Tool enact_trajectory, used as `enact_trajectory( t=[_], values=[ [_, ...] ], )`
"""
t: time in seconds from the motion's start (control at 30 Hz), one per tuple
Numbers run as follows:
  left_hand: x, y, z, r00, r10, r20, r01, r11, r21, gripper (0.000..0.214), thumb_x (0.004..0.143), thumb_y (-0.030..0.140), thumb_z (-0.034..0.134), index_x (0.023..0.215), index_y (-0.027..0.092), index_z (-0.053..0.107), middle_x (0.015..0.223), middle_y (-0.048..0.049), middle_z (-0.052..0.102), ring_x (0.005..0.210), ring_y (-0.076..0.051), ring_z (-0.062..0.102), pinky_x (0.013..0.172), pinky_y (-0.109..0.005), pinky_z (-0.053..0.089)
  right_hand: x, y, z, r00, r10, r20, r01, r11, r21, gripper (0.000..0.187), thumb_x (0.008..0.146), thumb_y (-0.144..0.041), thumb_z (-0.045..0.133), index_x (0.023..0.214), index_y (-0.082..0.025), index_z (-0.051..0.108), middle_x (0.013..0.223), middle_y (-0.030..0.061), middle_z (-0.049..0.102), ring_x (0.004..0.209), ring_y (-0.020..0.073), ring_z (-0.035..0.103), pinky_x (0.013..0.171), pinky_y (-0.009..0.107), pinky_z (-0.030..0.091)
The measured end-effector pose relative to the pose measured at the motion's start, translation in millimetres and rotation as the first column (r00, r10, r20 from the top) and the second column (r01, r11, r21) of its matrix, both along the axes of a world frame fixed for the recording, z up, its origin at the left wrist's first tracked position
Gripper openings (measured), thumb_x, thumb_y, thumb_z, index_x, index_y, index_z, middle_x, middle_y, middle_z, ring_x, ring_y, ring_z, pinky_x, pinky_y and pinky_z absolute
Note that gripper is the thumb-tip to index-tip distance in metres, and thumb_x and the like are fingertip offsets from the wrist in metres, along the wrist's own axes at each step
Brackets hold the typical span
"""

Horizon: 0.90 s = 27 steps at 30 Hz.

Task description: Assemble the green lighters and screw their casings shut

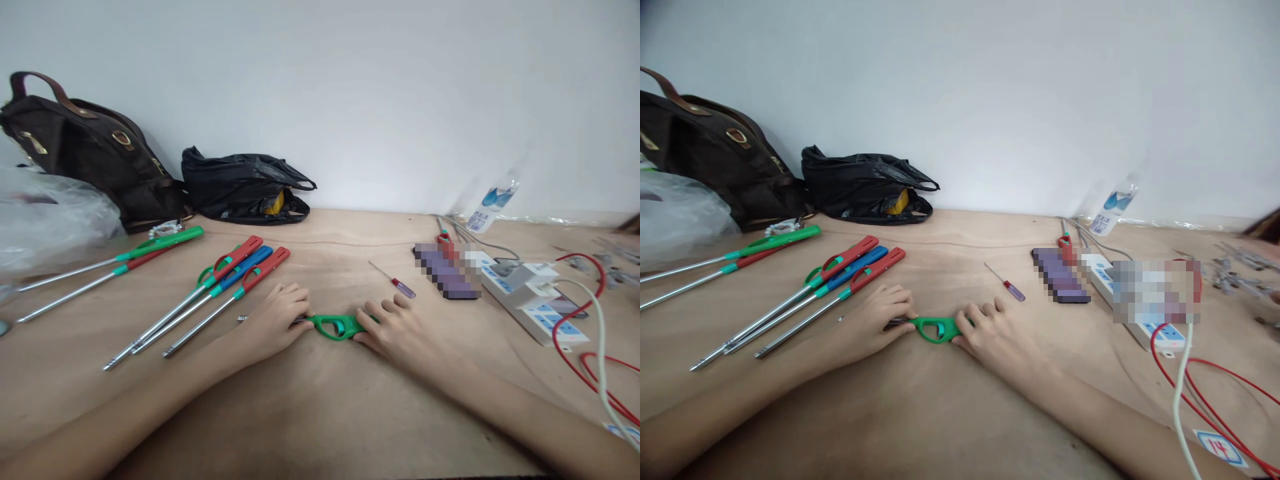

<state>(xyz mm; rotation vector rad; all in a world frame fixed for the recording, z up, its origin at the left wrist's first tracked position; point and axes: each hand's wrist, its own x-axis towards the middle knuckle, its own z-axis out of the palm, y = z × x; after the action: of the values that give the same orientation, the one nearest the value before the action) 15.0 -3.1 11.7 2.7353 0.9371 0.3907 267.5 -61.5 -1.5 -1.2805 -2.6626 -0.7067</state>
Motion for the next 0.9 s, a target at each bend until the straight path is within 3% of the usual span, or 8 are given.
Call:
enact_trajectory(
  t=[0.2,0.9],
  values=[
    [-1.0,1.3,-0.9,0.999,0.006,0.049,-0.004,0.999,-0.037,0.016,0.092,0.027,0.055,0.081,0.018,0.063,0.083,-0.0021,0.057,0.082,-0.019,0.050,0.074,-0.033,0.035,-1.1,1.6,2.2,0.997,0.025,-0.069,-0.026,1.000,-0.009,0.022,0.094,-0.040,0.055,0.092,-0.018,0.061,0.086,0.0060,0.067,0.071,0.0215,0.059,0.066,0.036,0.032],
    [-0.8,0.3,1.3,0.999,0.036,0.032,-0.034,0.998,-0.053,0.012,0.090,0.023,0.060,0.081,0.017,0.065,0.083,-0.0023,0.059,0.084,-0.020,0.053,0.077,-0.034,0.035,0.7,6.3,-2.6,0.991,-0.010,-0.132,-0.005,0.994,-0.112,0.021,0.094,-0.038,0.057,0.103,-0.019,0.060,0.094,0.0047,0.069,0.075,0.0217,0.063,0.068,0.034,0.035]
  ],
)
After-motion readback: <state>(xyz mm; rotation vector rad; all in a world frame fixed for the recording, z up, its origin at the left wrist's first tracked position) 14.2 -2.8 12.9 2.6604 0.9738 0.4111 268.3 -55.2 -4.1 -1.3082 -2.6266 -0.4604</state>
